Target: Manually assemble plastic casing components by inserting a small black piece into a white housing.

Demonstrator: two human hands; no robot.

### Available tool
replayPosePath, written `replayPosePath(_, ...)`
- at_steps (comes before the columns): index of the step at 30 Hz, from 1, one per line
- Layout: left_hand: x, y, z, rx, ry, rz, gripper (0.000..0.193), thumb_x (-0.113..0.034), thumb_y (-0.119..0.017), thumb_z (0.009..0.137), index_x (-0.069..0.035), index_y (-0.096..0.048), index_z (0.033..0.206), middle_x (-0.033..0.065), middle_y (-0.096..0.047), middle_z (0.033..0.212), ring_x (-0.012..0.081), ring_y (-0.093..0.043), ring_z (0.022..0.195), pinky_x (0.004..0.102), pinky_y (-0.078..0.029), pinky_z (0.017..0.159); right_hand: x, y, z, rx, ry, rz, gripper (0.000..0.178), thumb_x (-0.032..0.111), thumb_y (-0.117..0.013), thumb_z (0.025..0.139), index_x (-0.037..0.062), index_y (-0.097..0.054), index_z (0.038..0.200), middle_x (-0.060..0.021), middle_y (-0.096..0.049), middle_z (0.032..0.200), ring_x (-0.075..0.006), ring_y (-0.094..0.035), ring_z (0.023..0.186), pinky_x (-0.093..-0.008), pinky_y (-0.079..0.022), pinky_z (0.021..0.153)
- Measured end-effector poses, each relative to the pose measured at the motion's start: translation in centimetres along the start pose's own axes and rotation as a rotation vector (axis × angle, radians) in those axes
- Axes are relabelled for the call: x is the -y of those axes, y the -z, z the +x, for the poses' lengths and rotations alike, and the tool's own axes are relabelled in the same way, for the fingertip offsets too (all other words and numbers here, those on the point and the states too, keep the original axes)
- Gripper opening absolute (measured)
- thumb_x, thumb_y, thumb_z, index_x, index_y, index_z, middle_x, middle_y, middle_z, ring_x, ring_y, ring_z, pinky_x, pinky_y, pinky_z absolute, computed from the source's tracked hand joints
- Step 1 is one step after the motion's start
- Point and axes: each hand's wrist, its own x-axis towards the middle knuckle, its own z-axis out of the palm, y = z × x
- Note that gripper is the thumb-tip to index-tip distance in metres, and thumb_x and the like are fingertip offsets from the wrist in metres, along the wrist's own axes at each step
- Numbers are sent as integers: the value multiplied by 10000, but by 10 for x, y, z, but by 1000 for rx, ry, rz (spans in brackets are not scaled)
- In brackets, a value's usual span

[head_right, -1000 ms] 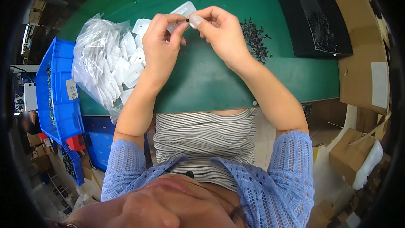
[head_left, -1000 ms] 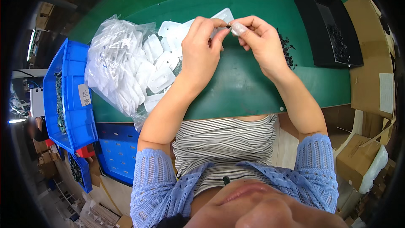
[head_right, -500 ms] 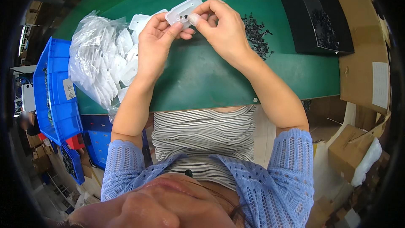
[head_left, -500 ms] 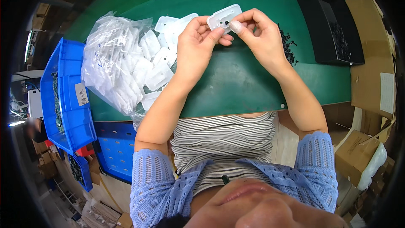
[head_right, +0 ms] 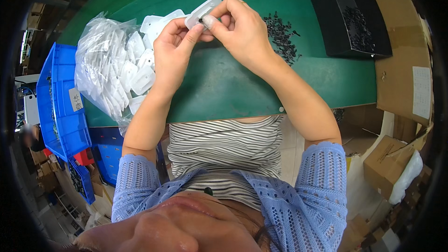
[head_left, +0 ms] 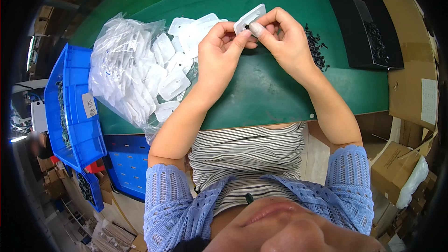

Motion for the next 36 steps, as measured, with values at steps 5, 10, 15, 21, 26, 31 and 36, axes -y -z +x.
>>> replayPosePath(5, 8, 3, 1, -21, -51, 30, 122, -75, -566, 852, 31, -516, 885, 80, -600, 791, 110, -591, 686, 215, -480, 644, 8, 0, -5, 37, 92, -190, 112, 127, -626, 747, 57, -541, 768, -23, -522, 680, -127, -498, 553, -276, -418, 515)
replayPosePath(10, 0, 6, 1, -37, 27, -1, 118, -87, -570, 851, 19, -522, 869, 76, -599, 758, 102, -579, 649, 210, -472, 618, 5, 10, 2, -98, 328, -249, 115, 127, -627, 738, 74, -553, 809, -12, -537, 780, -151, -507, 614, -287, -423, 532)
replayPosePath(15, 0, 5, 0, 12, 61, -21, 128, -99, -576, 849, 18, -528, 872, 71, -599, 729, 97, -571, 631, 207, -461, 594, -1, 18, 6, 60, 199, -125, 249, 167, -675, 703, 92, -599, 928, -6, -507, 777, -131, -424, 579, -264, -400, 564)
replayPosePath(21, -6, 7, -1, 123, 166, 112, 125, -91, -576, 842, 27, -539, 865, 71, -598, 700, 90, -561, 604, 202, -456, 587, 9, 31, 9, 382, -125, 24, 205, 131, -633, 709, 3, -583, 862, -46, -535, 672, -109, -492, 628, -256, -412, 586)
replayPosePath(26, -4, 9, 0, 186, 183, 97, 153, -111, -552, 860, 38, -544, 894, 79, -603, 697, 95, -563, 591, 203, -459, 579, 9, 37, 11, 455, -128, 3, 185, 105, -593, 710, -34, -571, 829, -61, -562, 694, -111, -515, 642, -255, -419, 584)
replayPosePath(31, -9, 10, -1, 127, 164, -12, 242, -121, -457, 911, 76, -535, 1030, 134, -620, 741, 141, -611, 627, 239, -500, 614, 5, 32, 10, 382, -87, 49, 179, 111, -585, 717, -28, -577, 829, -53, -571, 693, -104, -516, 641, -249, -418, 572)
replayPosePath(36, -22, 22, -13, 2, 123, 52, 245, -108, -473, 902, 83, -523, 1047, 144, -623, 762, 161, -614, 595, 250, -499, 584, 11, 29, 13, 422, -149, 292, 299, 176, -621, 766, 15, -570, 1013, -23, -589, 850, -72, -512, 657, -189, -391, 535)
